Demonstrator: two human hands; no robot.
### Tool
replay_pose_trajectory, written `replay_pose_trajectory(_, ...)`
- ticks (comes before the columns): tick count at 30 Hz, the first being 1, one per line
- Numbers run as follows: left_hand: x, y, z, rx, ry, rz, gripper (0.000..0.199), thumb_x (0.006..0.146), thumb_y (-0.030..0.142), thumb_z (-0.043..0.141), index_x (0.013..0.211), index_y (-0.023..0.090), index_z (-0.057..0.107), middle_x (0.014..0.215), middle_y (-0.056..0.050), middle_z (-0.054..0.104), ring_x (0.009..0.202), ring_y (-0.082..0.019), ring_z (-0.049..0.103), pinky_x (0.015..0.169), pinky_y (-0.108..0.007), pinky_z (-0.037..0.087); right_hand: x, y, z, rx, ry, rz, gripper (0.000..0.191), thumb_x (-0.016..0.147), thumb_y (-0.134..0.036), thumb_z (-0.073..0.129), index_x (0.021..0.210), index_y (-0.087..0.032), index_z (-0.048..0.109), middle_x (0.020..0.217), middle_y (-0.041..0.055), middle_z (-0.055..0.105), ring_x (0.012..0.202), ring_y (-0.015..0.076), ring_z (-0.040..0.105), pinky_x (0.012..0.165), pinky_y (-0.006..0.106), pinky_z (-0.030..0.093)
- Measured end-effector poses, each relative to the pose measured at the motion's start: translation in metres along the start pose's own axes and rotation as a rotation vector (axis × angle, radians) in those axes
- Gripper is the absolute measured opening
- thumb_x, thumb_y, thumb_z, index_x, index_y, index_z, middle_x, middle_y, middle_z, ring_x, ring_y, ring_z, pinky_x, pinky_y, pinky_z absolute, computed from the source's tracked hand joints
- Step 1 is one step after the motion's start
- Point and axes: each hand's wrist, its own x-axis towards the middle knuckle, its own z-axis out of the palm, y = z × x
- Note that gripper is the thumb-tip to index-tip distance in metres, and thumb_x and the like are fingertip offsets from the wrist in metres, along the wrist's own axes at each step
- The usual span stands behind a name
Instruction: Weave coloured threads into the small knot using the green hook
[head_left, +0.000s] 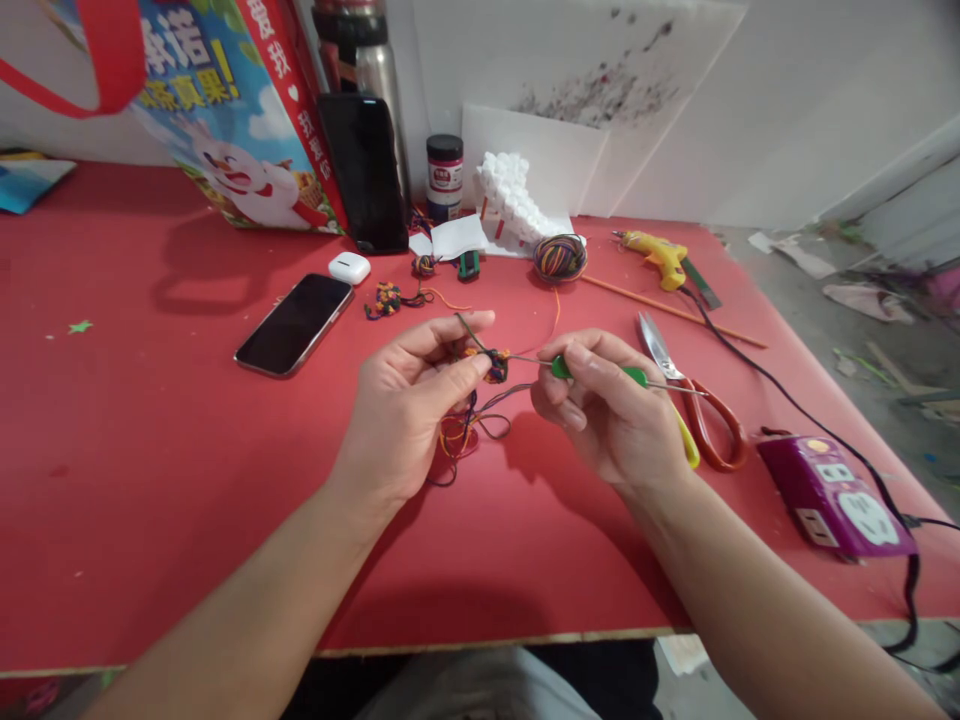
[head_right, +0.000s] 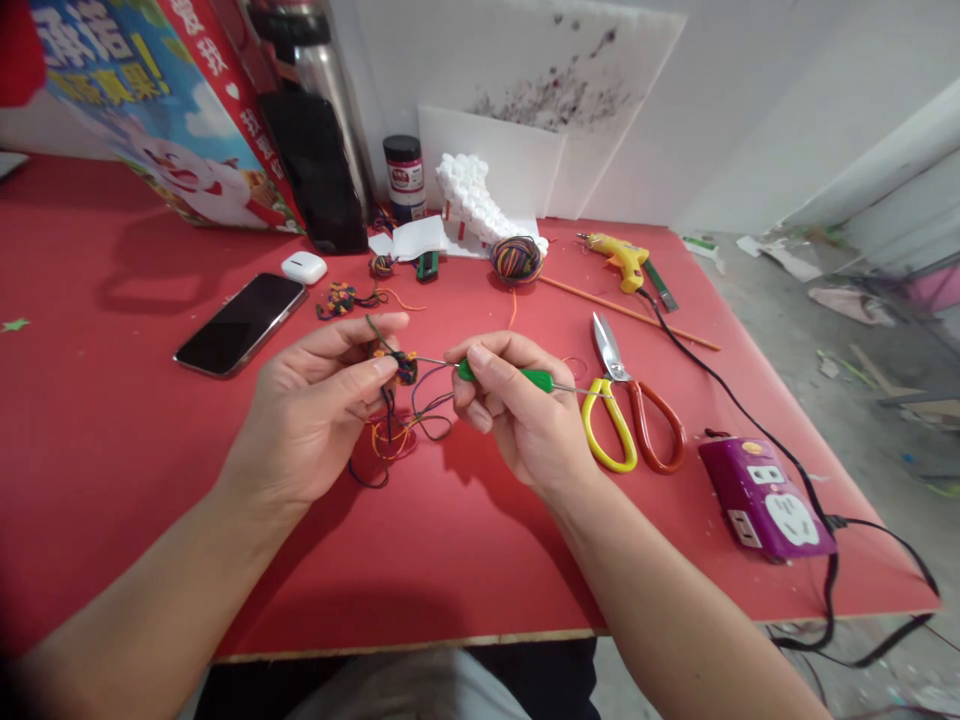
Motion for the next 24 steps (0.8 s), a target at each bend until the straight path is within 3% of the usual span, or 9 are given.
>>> replay_pose_trajectory(5, -0.0007, 0.0020, 0.0008, 0.015, -0.008, -0.034, 0.026, 0.073, 0.015, 0.084, 0.099, 0.019, 0.087, 0.079, -0.001, 0.070, 0.059, -0.008, 0.051, 0.053, -0.022, 0.039, -0.0001, -0.0010, 0.0011, -0.012, 0.004, 0.008, 0.016, 0.082, -0.035, 0.086, 0.081, -0.020, 0.082, 0.059, -0.0011, 0.067, 0.043, 0.0063, 0.043, 0.047, 0.026, 0.035)
replay_pose_trajectory(10, 0.0004, 0.0006, 0.0006, 0.017, -0.007, -0.070, 0.025, 0.074, 0.021, 0.089, 0.099, 0.018, 0.085, 0.080, -0.002, 0.069, 0.062, -0.009, 0.054, 0.055, -0.024, 0.042, -0.0012, -0.0009, 0.0025, 0.005, -0.001, 0.021, 0.014, 0.082, -0.032, 0.086, 0.080, -0.018, 0.083, 0.059, 0.0000, 0.067, 0.046, 0.0068, 0.048, 0.046, 0.023, 0.034)
replay_pose_trajectory(24, 0.0008, 0.0017, 0.0003, -0.002, -0.004, -0.067, 0.023, 0.074, 0.015, 0.082, 0.097, 0.018, 0.086, 0.076, -0.001, 0.068, 0.056, -0.006, 0.047, 0.050, -0.021, 0.036, -0.0014, -0.0008, 0.0037, -0.056, 0.015, -0.008, 0.015, 0.080, -0.034, 0.088, 0.079, -0.021, 0.082, 0.055, -0.0016, 0.061, 0.049, 0.0099, 0.048, 0.044, 0.025, 0.033)
